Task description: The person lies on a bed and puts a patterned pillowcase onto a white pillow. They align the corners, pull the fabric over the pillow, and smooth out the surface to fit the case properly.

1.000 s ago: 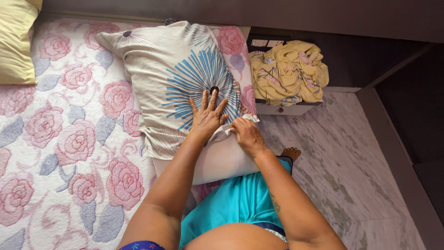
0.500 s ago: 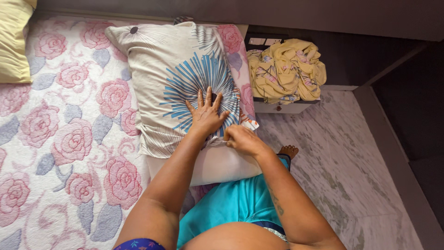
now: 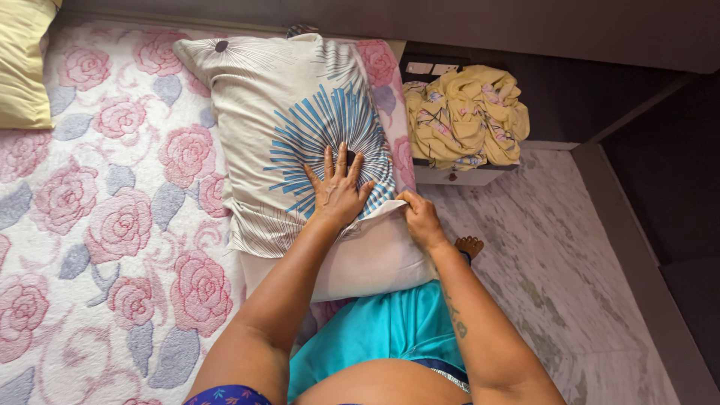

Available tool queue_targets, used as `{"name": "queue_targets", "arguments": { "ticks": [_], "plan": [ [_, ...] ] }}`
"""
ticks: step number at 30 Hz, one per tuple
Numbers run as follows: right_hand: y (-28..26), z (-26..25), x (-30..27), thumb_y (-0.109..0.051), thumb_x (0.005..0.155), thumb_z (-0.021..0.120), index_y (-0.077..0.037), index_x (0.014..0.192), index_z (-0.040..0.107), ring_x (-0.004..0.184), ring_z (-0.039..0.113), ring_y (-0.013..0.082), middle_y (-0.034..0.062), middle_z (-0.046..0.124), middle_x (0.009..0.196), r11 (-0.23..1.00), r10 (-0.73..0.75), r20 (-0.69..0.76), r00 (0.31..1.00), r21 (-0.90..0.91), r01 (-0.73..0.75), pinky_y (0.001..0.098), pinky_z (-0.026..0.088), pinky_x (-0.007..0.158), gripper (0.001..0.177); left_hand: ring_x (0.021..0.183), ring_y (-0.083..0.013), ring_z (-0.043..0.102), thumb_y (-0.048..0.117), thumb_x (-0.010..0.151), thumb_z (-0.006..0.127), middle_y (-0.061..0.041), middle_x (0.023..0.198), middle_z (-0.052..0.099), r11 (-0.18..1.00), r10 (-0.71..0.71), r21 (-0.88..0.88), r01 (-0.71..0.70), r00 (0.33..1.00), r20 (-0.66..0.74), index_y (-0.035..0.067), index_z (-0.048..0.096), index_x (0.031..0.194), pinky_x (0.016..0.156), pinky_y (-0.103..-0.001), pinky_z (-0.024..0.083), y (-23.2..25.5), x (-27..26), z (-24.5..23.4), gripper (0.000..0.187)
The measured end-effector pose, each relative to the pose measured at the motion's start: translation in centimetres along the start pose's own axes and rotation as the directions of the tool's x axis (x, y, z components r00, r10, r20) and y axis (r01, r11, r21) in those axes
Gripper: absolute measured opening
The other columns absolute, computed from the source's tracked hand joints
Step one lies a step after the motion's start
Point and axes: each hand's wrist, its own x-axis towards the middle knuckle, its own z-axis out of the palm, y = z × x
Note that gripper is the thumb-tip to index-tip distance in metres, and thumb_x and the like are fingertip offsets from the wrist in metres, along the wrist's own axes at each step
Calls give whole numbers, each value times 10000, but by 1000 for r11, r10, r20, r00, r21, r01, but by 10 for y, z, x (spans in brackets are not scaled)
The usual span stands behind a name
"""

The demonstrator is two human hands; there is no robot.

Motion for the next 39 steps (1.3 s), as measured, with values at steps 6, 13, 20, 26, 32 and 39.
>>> {"name": "queue_targets", "arguments": {
  "ticks": [6, 13, 20, 26, 32, 39],
  "plan": [
    [-8, -12, 10, -103, 942, 638, -24, 973, 704, 728, 581, 120, 97, 688, 787, 956, 294, 447, 845, -117, -270, 323, 504, 702, 108, 1558, -405, 91, 626, 953, 469, -111, 1699, 170, 999, -14, -43, 14, 1000, -6, 301, 366, 1577, 1087, -824, -21, -5, -6, -2, 712],
    [-45, -21, 13, -195, 827, 759, -76, 1005, 735, 832, 674, 241, 105, 717, 867, 882, 387, 691, 611, -471, -24, 408, 529, 767, 215, 1561, -380, 97, 630, 930, 491, -91, 1701, 163, 998, -16, -58, 18, 999, 36, 299, 362, 1579, 1098, -820, -21, -4, -9, -3, 740],
    [-126, -14, 2, -231, 683, 879, -41, 1086, 623, 1170, 571, 359, 177, 612, 1170, 828, 173, 387, 906, -555, 79, 465, 454, 924, 514, 1540, -401, 71, 600, 962, 462, -126, 1690, 142, 1000, 24, -7, -24, 999, 40, 237, 338, 1576, 1056, -845, -33, -4, 2, 17, 725],
    [-113, 12, -6, 102, 724, 551, -62, 1222, 629, 1206, 593, 371, 165, 658, 1225, 877, -265, 146, 953, -375, 301, 451, 456, 1052, 531, 1559, -387, 91, 421, 1012, 458, -123, 1685, 187, 998, 54, -41, -53, 998, 24, 239, 395, 1562, 1097, -828, -24, -10, -3, 20, 583],
    [-100, 15, 1, 23, 770, 534, -56, 997, 746, 1002, 691, 383, 198, 738, 999, 945, -28, 209, 977, -312, 93, 465, 519, 894, 321, 1573, -378, 114, 328, 1013, 507, -81, 1696, 244, 994, 81, -63, -85, 994, -67, 243, 472, 1545, 1121, -813, -15, -8, -6, 22, 541],
    [-93, 27, 0, -93, 782, 645, -62, 1005, 767, 985, 708, 363, 211, 738, 1003, 890, 253, 619, 744, -451, 72, 458, 526, 864, 256, 1567, -360, 43, 444, 934, 548, -49, 1693, 181, 997, -40, -61, 41, 999, 14, 299, 475, 1497, 1075, -830, -77, 14, -18, -9, 586]
  ]
}}
